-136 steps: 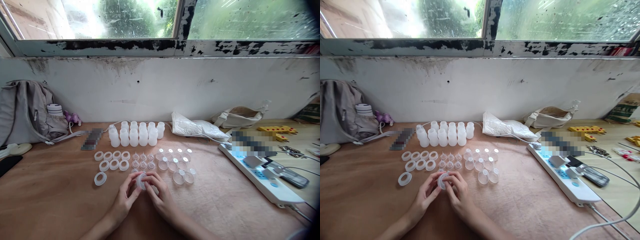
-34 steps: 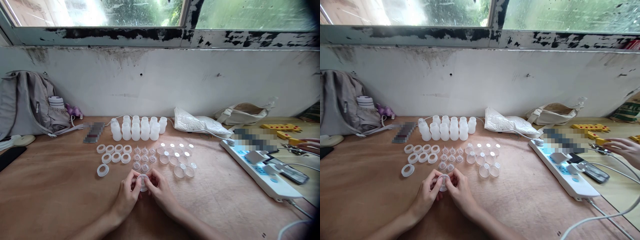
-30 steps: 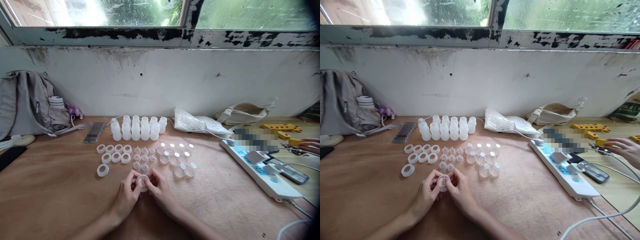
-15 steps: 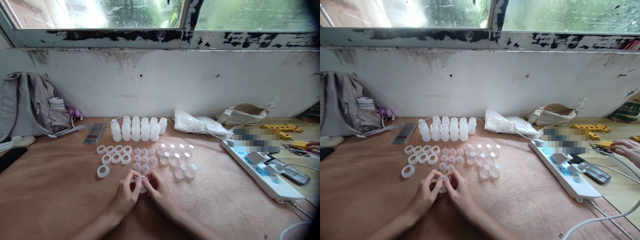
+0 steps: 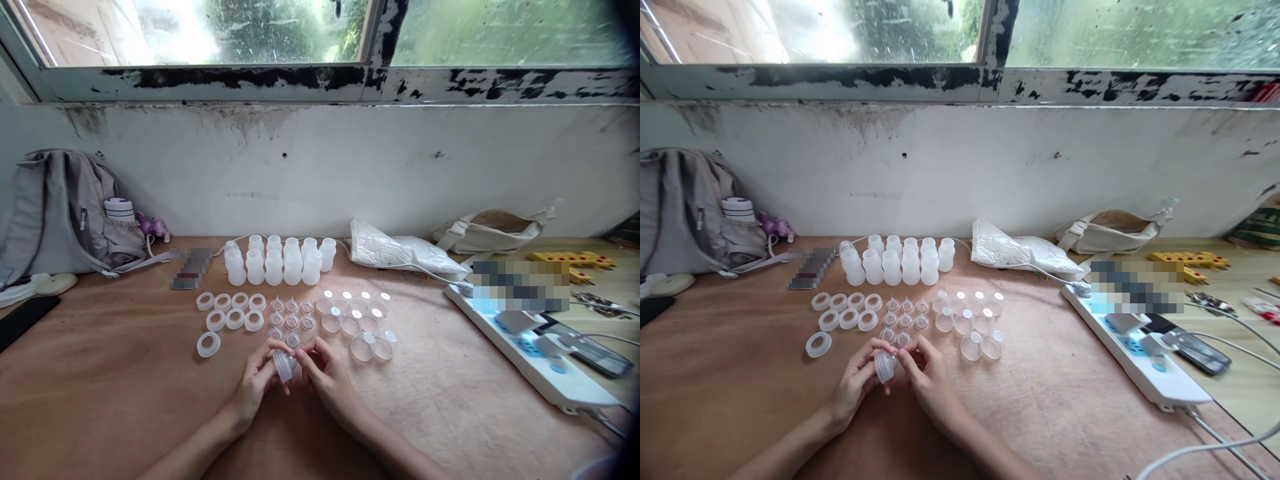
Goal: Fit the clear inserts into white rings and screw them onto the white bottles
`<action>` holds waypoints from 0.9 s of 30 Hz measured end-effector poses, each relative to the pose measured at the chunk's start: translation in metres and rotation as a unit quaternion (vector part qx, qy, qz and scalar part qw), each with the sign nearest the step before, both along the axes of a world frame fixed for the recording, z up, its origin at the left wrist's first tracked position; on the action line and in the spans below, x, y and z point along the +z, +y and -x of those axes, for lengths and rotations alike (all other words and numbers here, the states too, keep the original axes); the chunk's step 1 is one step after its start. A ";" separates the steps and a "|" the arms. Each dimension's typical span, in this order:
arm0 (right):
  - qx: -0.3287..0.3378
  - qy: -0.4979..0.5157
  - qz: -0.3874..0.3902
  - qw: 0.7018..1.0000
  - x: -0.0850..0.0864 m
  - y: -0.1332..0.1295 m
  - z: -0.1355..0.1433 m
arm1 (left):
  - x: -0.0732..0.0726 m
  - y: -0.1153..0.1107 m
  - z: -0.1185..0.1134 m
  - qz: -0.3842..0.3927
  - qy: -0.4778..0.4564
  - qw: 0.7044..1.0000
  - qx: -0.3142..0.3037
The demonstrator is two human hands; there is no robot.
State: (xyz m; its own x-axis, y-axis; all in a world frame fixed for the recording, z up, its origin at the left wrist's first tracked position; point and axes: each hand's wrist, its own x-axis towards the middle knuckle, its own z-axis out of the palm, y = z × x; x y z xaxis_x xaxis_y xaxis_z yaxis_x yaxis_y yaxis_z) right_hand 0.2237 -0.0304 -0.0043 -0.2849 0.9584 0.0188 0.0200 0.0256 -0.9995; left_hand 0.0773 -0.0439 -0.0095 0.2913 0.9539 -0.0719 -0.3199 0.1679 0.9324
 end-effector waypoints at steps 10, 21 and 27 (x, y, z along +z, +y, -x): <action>-0.045 -0.112 -0.125 0.985 -0.001 0.001 -0.004 | 0.009 -0.002 0.000 -0.012 0.050 0.999 0.004; -0.075 -0.155 -0.208 0.963 0.002 0.003 -0.009 | 0.016 0.000 0.001 -0.074 0.133 0.988 -0.006; -0.055 -0.163 -0.257 0.951 0.006 -0.002 -0.009 | 0.017 -0.004 0.008 -0.111 0.186 0.976 -0.016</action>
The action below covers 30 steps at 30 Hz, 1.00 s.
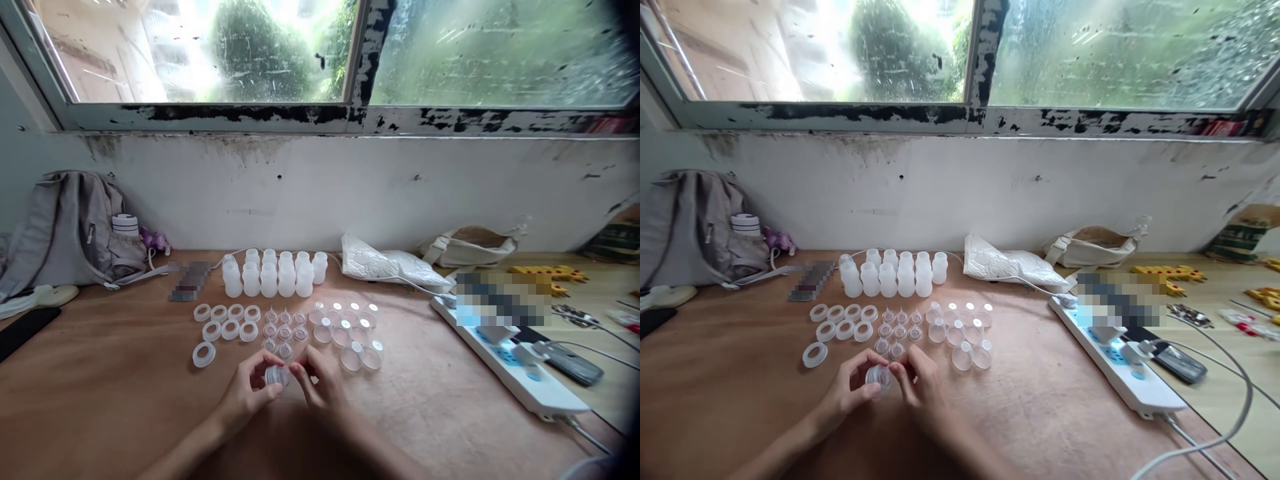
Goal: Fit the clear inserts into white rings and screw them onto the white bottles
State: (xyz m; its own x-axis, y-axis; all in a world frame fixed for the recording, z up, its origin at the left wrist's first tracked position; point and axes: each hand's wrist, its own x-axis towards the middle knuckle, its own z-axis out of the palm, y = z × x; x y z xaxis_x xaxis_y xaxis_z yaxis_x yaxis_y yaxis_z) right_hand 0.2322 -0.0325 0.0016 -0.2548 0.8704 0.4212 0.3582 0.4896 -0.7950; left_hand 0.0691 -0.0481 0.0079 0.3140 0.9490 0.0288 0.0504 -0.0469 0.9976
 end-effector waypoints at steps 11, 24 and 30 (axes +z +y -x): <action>-0.035 0.110 0.129 0.985 -0.001 0.004 -0.003 | 0.089 0.055 0.036 -0.195 0.302 0.930 0.077; -0.064 0.029 0.041 0.997 -0.006 0.016 -0.009 | 0.128 0.233 0.057 -0.128 0.670 0.725 0.096; -0.056 0.004 0.034 0.998 -0.008 0.014 -0.011 | 0.121 0.251 0.040 -0.068 0.708 0.701 0.060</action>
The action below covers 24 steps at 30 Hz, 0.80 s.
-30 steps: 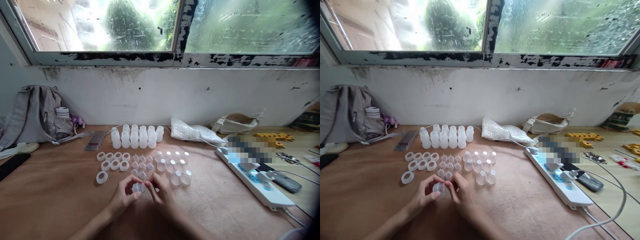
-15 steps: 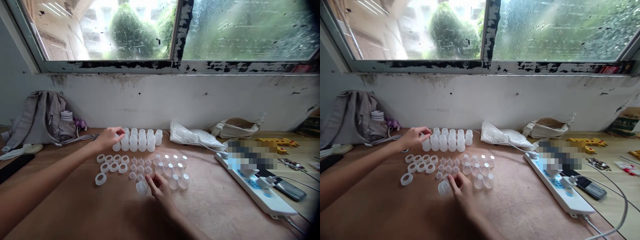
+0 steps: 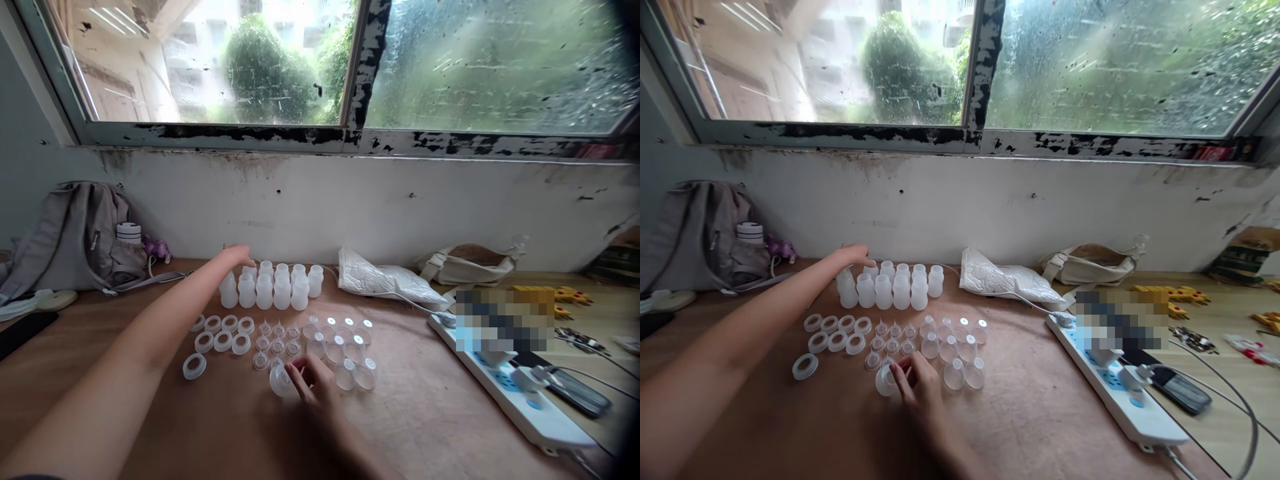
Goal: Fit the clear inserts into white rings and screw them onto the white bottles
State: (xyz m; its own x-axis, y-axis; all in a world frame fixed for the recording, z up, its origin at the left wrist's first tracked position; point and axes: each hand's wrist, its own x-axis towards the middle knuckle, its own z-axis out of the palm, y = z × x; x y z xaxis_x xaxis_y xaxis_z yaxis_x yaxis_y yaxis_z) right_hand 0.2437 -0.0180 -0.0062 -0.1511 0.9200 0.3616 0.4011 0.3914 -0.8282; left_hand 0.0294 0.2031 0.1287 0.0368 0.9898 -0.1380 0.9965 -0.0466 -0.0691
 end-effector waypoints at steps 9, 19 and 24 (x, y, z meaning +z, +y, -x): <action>-0.003 -0.006 -0.025 1.000 -0.002 0.001 -0.001 | -0.013 -0.007 -0.008 -0.008 0.039 0.999 0.008; -0.019 0.010 -0.038 0.999 0.000 0.003 -0.004 | 0.056 -0.068 -0.018 -0.313 -0.043 0.948 -0.044; -0.061 0.046 -0.026 0.997 0.007 0.005 -0.009 | 0.033 -0.155 -0.028 -0.330 -0.124 0.922 -0.160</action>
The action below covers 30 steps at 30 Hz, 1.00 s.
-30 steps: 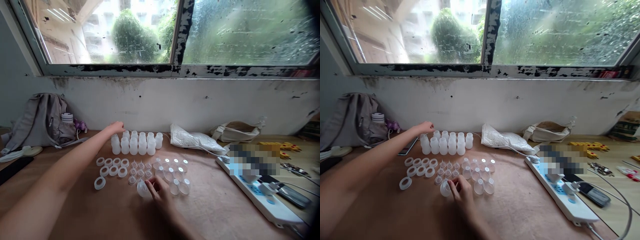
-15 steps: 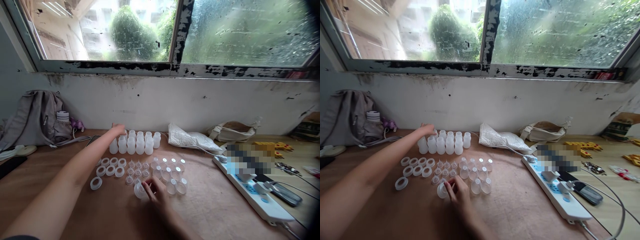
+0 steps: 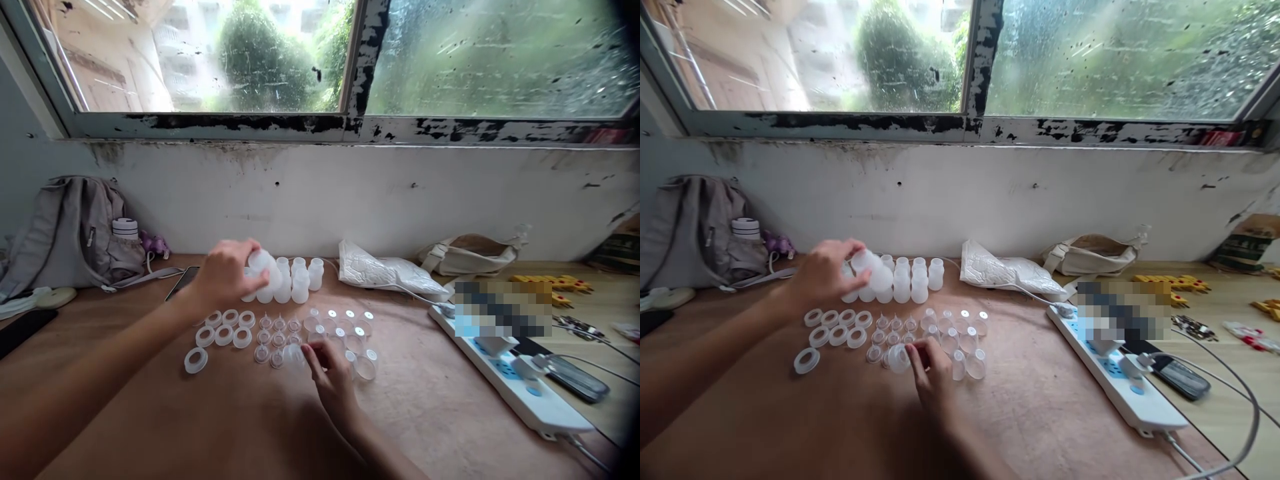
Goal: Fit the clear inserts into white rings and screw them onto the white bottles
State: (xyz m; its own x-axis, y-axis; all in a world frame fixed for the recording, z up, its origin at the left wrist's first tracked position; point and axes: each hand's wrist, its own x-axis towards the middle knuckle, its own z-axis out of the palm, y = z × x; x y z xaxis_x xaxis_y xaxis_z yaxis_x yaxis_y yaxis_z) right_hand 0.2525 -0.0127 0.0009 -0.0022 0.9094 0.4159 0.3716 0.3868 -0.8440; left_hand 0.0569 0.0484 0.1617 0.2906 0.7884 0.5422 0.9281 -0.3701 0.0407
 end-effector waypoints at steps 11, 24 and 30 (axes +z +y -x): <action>-0.017 0.098 0.027 0.995 -0.003 0.005 -0.002 | -0.116 -0.091 -0.004 0.166 -0.213 0.948 -0.170; -0.003 0.130 0.017 0.991 0.000 0.002 -0.002 | -0.148 -0.097 -0.018 0.312 -0.377 0.858 -0.155; 0.036 0.139 0.007 0.990 0.004 -0.002 -0.001 | -0.152 -0.092 -0.011 0.281 -0.424 0.858 -0.066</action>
State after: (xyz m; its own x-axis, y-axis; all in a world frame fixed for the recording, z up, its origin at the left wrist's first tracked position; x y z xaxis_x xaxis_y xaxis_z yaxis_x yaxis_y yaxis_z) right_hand 0.2535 -0.0146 0.0050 0.0456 0.9165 0.3974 0.0969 0.3919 -0.9149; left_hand 0.0676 -0.0435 0.0100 0.0853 0.9853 0.1482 0.4274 -0.1705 0.8878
